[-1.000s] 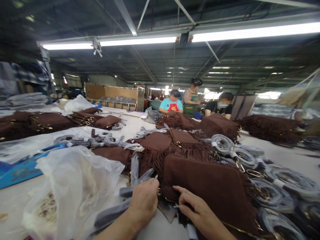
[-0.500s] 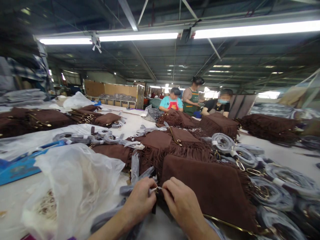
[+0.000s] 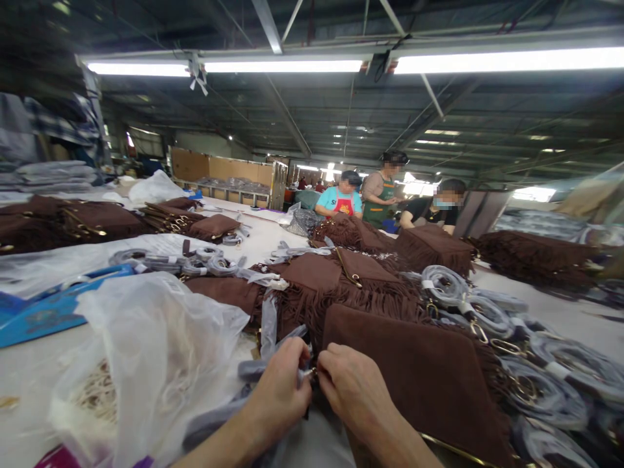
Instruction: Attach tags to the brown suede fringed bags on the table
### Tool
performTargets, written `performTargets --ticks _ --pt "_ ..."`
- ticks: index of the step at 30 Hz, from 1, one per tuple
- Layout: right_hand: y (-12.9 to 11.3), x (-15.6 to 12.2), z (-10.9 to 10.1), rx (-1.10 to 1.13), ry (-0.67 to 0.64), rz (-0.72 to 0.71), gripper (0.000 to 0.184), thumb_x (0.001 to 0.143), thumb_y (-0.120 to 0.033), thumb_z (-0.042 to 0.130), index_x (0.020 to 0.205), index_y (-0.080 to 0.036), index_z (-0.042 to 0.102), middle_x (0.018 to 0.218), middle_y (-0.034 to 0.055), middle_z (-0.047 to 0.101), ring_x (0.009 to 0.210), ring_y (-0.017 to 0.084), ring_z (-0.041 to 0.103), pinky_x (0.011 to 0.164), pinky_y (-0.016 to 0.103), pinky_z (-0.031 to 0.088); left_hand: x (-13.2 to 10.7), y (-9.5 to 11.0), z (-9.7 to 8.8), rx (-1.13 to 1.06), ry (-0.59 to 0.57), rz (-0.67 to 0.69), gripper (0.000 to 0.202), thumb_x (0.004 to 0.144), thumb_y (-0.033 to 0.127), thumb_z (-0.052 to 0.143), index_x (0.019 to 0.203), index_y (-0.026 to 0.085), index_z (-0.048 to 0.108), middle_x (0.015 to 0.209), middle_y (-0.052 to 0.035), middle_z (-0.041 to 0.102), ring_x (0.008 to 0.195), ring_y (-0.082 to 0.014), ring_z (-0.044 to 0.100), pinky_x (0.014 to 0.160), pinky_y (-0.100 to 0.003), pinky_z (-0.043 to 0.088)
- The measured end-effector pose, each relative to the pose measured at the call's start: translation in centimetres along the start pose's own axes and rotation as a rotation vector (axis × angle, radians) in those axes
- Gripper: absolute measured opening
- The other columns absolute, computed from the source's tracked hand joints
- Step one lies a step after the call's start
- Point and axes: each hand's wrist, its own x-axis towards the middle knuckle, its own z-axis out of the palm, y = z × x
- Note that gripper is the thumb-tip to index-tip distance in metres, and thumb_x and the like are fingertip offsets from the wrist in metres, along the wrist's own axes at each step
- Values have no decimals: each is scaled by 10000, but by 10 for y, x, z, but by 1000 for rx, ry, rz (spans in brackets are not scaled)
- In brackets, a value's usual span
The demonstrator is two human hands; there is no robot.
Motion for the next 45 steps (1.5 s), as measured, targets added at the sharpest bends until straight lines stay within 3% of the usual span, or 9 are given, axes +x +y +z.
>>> performTargets --ticks 4,8,12,16,20,26,29,37,45 --pt "3 0 -8 65 -41 -16 153 832 -49 630 834 -195 674 815 18 689 762 201 653 623 266 383 -4 2 0 -29 0 11 289 632 -9 450 823 208 435 848 -21 527 791 -184 485 711 -284 363" --pt "11 -8 -9 376 -115 -75 356 753 18 630 999 -239 640 830 -47 691 757 151 648 658 210 392 -10 9 -2 -89 -27 -10 232 673 30 486 818 205 441 824 -9 527 765 -172 476 690 -278 353" --pt "18 -17 0 565 -87 -124 238 761 -6 583 864 -220 586 804 -25 651 741 153 614 645 213 371 -14 17 -8 -163 -100 -83 238 650 53 542 805 204 444 769 28 498 720 -143 449 640 -256 331" --pt "27 -27 16 496 -20 -245 204 794 -37 471 787 -224 552 770 -2 606 699 157 576 605 231 345 -10 11 -10 -461 -275 -256 308 612 131 610 857 207 440 711 68 463 646 -120 476 555 -220 342" --pt "35 -37 33 445 101 -327 216 812 -43 412 750 -227 506 709 -7 564 642 147 538 567 232 330 -4 -2 -5 -587 -395 -457 134 739 158 424 863 199 457 630 60 488 575 -156 583 527 -243 423" --pt "38 -43 43 428 201 -390 223 857 -36 400 788 -234 477 712 -15 556 635 142 526 576 215 363 -11 2 -1 -147 -235 -18 211 689 57 482 770 172 639 788 -3 626 742 -149 582 670 -234 400" --pt "39 -44 46 465 217 -406 225 857 -33 400 829 -241 481 735 -20 565 653 140 537 598 205 388 -13 7 -1 -144 -225 15 207 736 76 505 800 176 674 758 2 654 753 -144 585 693 -222 390" --pt "38 -47 49 704 64 -39 124 792 -126 483 837 -239 510 738 -51 589 650 123 569 612 174 435 -8 -1 -3 -236 -286 -113 274 651 40 529 835 166 688 736 20 648 699 -133 586 616 -198 386" --pt "36 -42 35 760 -81 85 89 802 -192 532 722 -206 570 687 -32 605 647 144 567 607 211 413 -7 1 -3 -256 -312 -192 242 665 83 529 800 154 717 726 18 624 668 -120 550 594 -198 376"
